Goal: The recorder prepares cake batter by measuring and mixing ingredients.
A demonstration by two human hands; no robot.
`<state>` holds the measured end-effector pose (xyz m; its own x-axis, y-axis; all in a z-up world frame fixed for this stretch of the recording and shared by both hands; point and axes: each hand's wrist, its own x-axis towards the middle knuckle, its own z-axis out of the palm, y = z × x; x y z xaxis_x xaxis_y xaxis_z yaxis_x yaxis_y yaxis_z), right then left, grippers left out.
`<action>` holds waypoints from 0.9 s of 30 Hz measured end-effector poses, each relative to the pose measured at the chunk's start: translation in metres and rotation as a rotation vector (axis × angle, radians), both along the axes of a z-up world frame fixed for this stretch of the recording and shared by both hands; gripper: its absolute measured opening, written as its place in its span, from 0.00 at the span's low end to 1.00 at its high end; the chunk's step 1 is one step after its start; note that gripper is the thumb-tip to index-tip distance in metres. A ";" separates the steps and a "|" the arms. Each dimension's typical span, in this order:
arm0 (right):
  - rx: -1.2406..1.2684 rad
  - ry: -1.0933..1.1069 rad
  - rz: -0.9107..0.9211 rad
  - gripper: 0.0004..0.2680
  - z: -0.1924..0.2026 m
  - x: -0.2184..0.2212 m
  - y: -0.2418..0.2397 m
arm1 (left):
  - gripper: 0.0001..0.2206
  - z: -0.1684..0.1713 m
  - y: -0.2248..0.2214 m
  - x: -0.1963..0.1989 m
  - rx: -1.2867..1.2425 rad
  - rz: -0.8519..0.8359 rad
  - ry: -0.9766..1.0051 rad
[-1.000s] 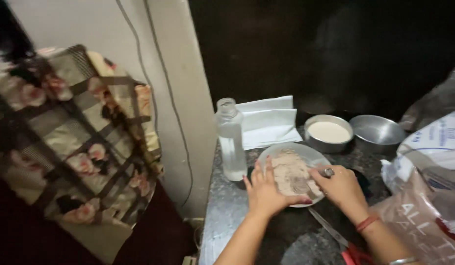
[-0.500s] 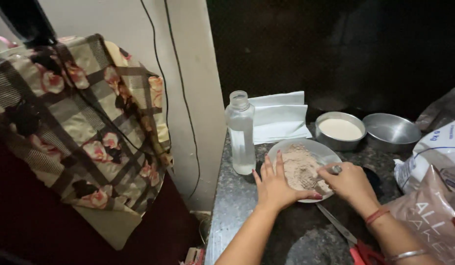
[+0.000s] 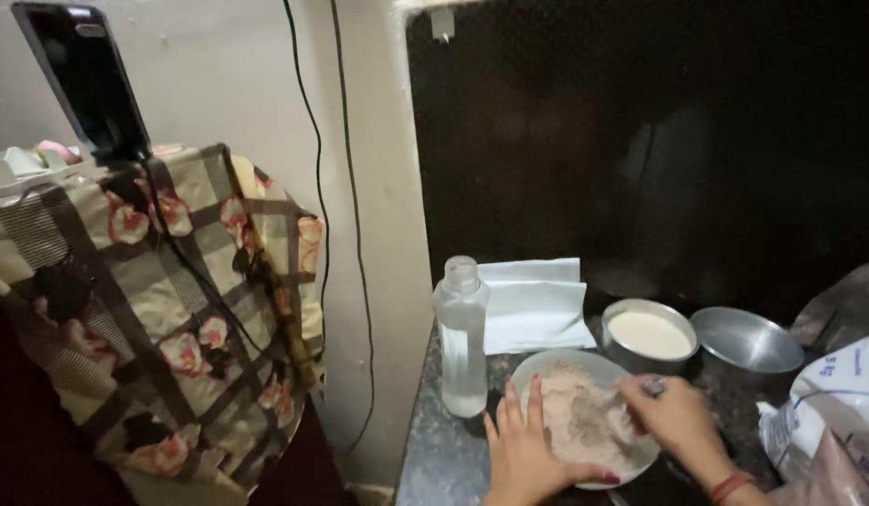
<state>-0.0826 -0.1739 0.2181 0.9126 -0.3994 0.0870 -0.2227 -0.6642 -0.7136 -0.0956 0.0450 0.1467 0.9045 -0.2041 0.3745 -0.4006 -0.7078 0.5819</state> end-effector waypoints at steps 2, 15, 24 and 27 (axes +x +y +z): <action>0.002 0.034 0.099 0.17 -0.021 0.019 -0.015 | 0.72 -0.001 0.000 0.001 0.009 -0.006 0.041; 0.472 -0.078 0.387 0.15 -0.064 0.041 0.002 | 0.76 -0.040 -0.005 0.029 0.052 -0.018 -0.030; 0.169 0.001 0.104 0.12 0.001 0.008 0.011 | 0.76 -0.032 -0.005 0.030 0.064 -0.036 -0.015; 0.253 -0.118 0.112 0.12 0.006 -0.013 0.021 | 0.73 -0.020 -0.004 0.026 0.087 -0.018 0.165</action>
<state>-0.0959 -0.1529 0.2238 0.9418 -0.3190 0.1059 -0.0632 -0.4775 -0.8764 -0.0698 0.0406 0.1262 0.9481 -0.2460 0.2014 -0.3178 -0.7518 0.5778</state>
